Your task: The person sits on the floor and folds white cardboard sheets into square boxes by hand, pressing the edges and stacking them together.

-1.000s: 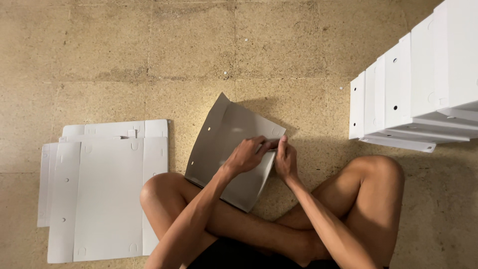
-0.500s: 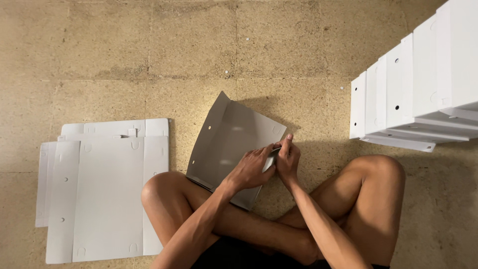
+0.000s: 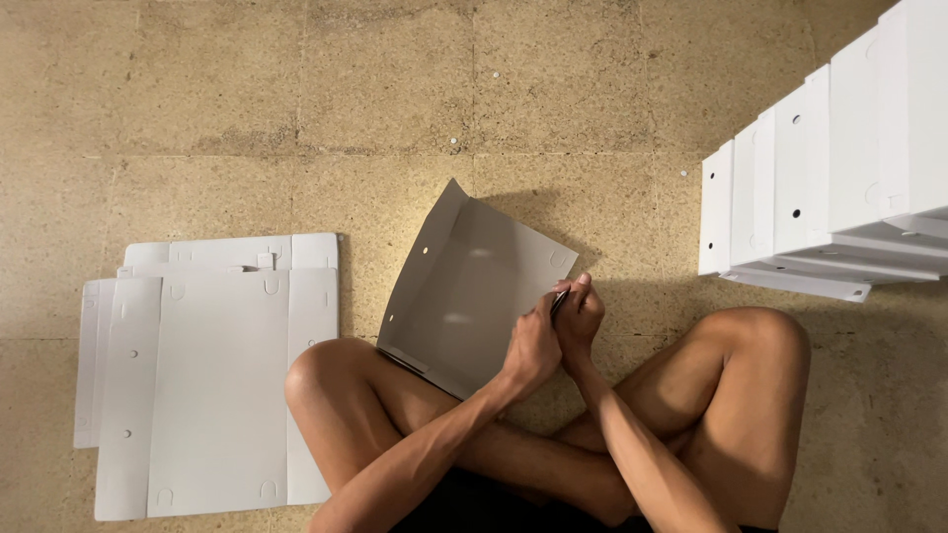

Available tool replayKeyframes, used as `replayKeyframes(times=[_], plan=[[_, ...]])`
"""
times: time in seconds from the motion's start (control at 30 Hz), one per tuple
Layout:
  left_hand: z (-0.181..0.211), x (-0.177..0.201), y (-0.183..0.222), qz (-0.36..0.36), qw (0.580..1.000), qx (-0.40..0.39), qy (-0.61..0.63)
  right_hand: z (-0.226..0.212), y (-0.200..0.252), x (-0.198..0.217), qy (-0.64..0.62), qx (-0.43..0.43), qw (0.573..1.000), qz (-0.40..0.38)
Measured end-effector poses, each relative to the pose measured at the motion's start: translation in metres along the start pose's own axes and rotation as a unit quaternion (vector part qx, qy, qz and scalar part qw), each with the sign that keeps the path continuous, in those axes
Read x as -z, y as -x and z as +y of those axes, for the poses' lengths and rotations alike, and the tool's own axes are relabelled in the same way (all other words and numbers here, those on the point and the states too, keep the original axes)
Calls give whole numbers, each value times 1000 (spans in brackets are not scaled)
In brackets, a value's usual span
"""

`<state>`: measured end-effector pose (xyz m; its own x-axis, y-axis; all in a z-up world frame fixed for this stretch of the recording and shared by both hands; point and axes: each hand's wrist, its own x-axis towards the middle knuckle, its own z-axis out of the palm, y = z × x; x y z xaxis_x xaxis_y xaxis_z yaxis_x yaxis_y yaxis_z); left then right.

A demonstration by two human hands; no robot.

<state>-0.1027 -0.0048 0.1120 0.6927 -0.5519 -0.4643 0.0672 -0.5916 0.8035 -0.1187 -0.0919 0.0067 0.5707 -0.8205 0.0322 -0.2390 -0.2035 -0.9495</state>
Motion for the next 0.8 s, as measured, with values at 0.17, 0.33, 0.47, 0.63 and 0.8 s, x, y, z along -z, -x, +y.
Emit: replayKeyframes(times=[0.17, 0.33, 0.47, 0.63, 0.8], plan=[[-63, -39, -56, 92, 976, 18, -198, 13, -4, -1, -22, 24, 999, 11], [-38, -48, -57, 129, 955, 6, -266, 5, -8, 0, -119, -17, 993, 9], [-31, -42, -55, 146, 948, 16, -281, 8, -9, 5, -192, -35, 981, -11], [-26, -29, -58, 160, 945, 50, -280, 17, -14, 9, -271, -81, 959, -14], [-22, -33, -59, 163, 942, 79, -284, 20, -17, 8, -341, -121, 932, -7]])
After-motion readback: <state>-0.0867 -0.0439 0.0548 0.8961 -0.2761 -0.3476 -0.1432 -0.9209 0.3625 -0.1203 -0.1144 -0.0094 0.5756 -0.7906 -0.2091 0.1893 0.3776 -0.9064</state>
